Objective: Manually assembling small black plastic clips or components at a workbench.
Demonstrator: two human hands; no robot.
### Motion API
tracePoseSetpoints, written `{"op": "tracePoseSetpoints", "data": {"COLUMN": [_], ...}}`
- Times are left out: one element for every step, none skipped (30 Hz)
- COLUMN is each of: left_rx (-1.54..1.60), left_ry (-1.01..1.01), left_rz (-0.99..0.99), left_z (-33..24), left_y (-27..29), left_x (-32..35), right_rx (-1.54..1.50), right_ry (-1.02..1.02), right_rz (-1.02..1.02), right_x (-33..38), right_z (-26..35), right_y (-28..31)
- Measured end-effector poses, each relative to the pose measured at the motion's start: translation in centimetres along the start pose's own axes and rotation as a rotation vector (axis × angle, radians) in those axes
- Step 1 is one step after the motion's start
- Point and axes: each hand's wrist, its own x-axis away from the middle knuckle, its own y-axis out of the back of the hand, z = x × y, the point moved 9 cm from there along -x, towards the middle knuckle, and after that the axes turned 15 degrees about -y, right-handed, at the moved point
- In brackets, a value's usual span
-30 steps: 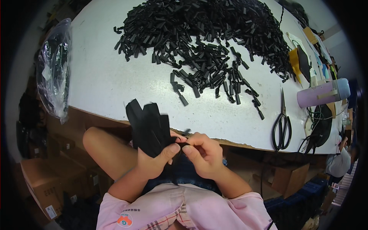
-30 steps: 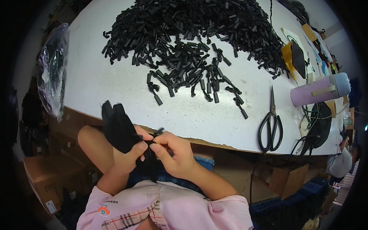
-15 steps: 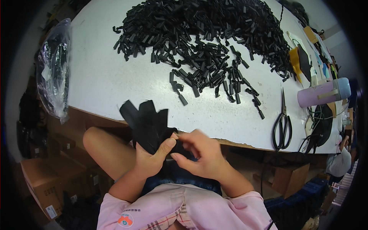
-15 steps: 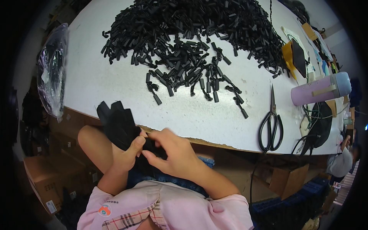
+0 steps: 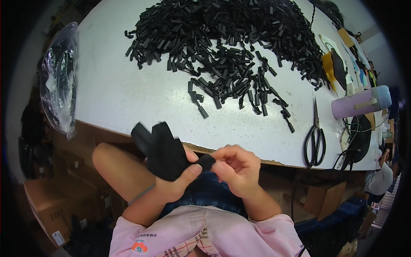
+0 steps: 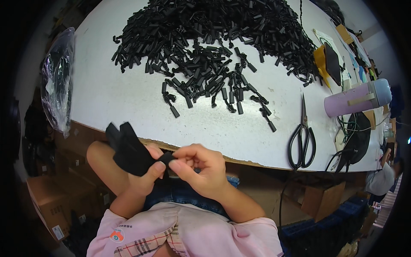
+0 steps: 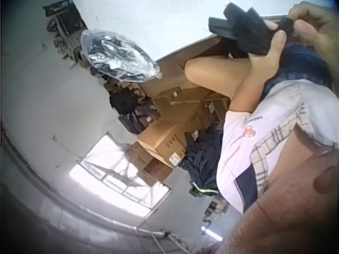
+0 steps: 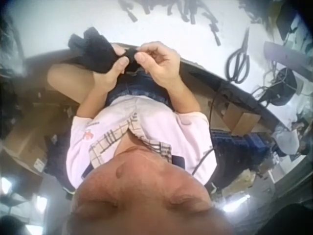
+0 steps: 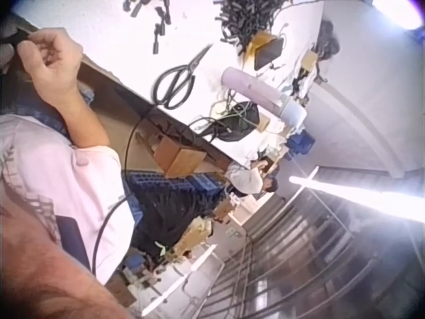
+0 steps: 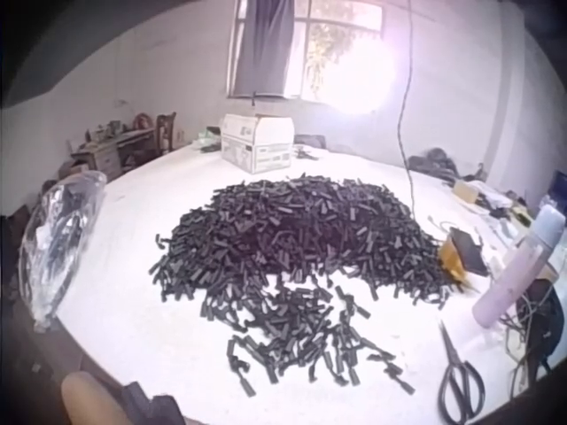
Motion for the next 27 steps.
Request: {"op": "tracePoseSetpoints", "data": {"left_rx": [-0.024, -0.049, -0.074, -0.073, -0.109, -0.145, -0.145, -0.196, -0.247, -0.244, -0.391, -0.538, -0.536, -0.549, -0.561, -0.467, -0.313, -0.278, -0.243, -0.236, -0.225, -0.219, -0.219, -0.174, -0.130, -0.132, -0.148], "left_ry": [-0.042, -0.085, -0.127, -0.127, -0.126, -0.126, -0.126, -0.202, -0.277, -0.278, -0.468, -0.659, -0.659, -0.615, -0.571, -0.507, -0.372, -0.313, -0.251, -0.251, -0.201, -0.154, -0.156, -0.123, -0.086, -0.084, -0.092], "left_rz": [0.020, 0.040, 0.059, 0.060, 0.075, 0.089, 0.087, 0.108, 0.129, 0.130, 0.218, 0.306, 0.306, 0.364, 0.423, 0.146, 0.012, -0.041, -0.101, -0.096, -0.074, -0.054, -0.053, -0.054, -0.058, -0.061, -0.067], "left_z": [-0.3, -0.6, -0.9, -1.1, -1.5, -1.7, -1.5, -1.6, -1.9, -1.7, -3.1, -4.3, -4.4, -4.1, -3.7, -3.5, -1.9, -1.6, -1.4, -1.5, -1.2, -1.0, -1.1, -0.9, -0.6, -0.5, -0.5], "left_y": [-0.3, -0.6, -0.8, -0.9, -1.0, -1.1, -0.9, -0.8, -0.7, -0.5, -1.3, -2.2, -2.1, -2.4, -2.7, -1.6, -0.3, 0.1, 0.7, 0.5, 0.3, 0.2, 0.1, 0.0, 0.1, 0.2, 0.4], "left_x": [0.0, -0.1, -0.1, -0.3, -0.6, -0.8, -0.8, -0.8, -0.7, -0.7, -0.4, 0.2, 0.2, 0.1, 0.1, -0.2, -0.2, -0.1, -0.1, -0.3, -0.5, -0.7, -0.8, -0.8, -0.8, -0.7, -0.7], "right_rx": [0.000, 0.120, 0.240, 0.240, 0.407, 0.574, 0.573, 0.605, 0.635, 0.637, 0.456, 0.273, 0.274, 0.151, 0.027, 0.362, 0.688, 1.012, 1.197, 1.279, 1.284, 1.355, 1.425, 1.427, 1.426, 1.405, 1.384], "right_ry": [-0.001, 0.050, 0.101, 0.101, 0.220, 0.339, 0.339, 0.374, 0.408, 0.408, 0.208, 0.010, 0.010, -0.101, -0.210, 0.055, 0.326, 0.569, 0.562, 0.534, 0.533, 0.475, 0.417, 0.437, 0.435, 0.469, 0.503], "right_rz": [0.000, -0.009, -0.019, -0.020, 0.009, 0.039, 0.040, 0.011, -0.019, -0.021, 0.037, 0.093, 0.093, 0.112, 0.129, -0.038, -0.204, -0.479, -0.667, -0.763, -0.768, -0.788, -0.806, -0.812, -0.808, -0.801, -0.794], "right_x": [0.0, 0.1, 0.3, 0.1, 0.4, 0.8, 0.8, 0.9, 1.0, 1.1, 0.2, -0.3, -0.3, -0.4, -0.5, -0.6, -0.3, 0.0, -1.0, -1.8, -2.2, -2.8, -3.2, -3.1, -3.1, -3.0, -2.8], "right_z": [0.0, 0.5, 1.0, 1.1, 2.1, 2.7, 2.7, 2.8, 3.0, 2.7, 0.9, -0.8, -0.6, -1.1, -1.6, 0.9, 3.5, 5.8, 6.6, 7.3, 7.6, 7.5, 7.3, 7.3, 7.1, 7.0, 7.0], "right_y": [0.0, -0.2, -0.4, -0.3, -1.0, -2.0, -2.1, -2.3, -2.4, -2.2, -1.4, -0.9, -1.0, -0.9, -0.9, -0.3, -0.6, -0.4, 0.4, 1.4, 1.9, 2.3, 2.6, 2.4, 2.5, 2.6, 2.5]}}
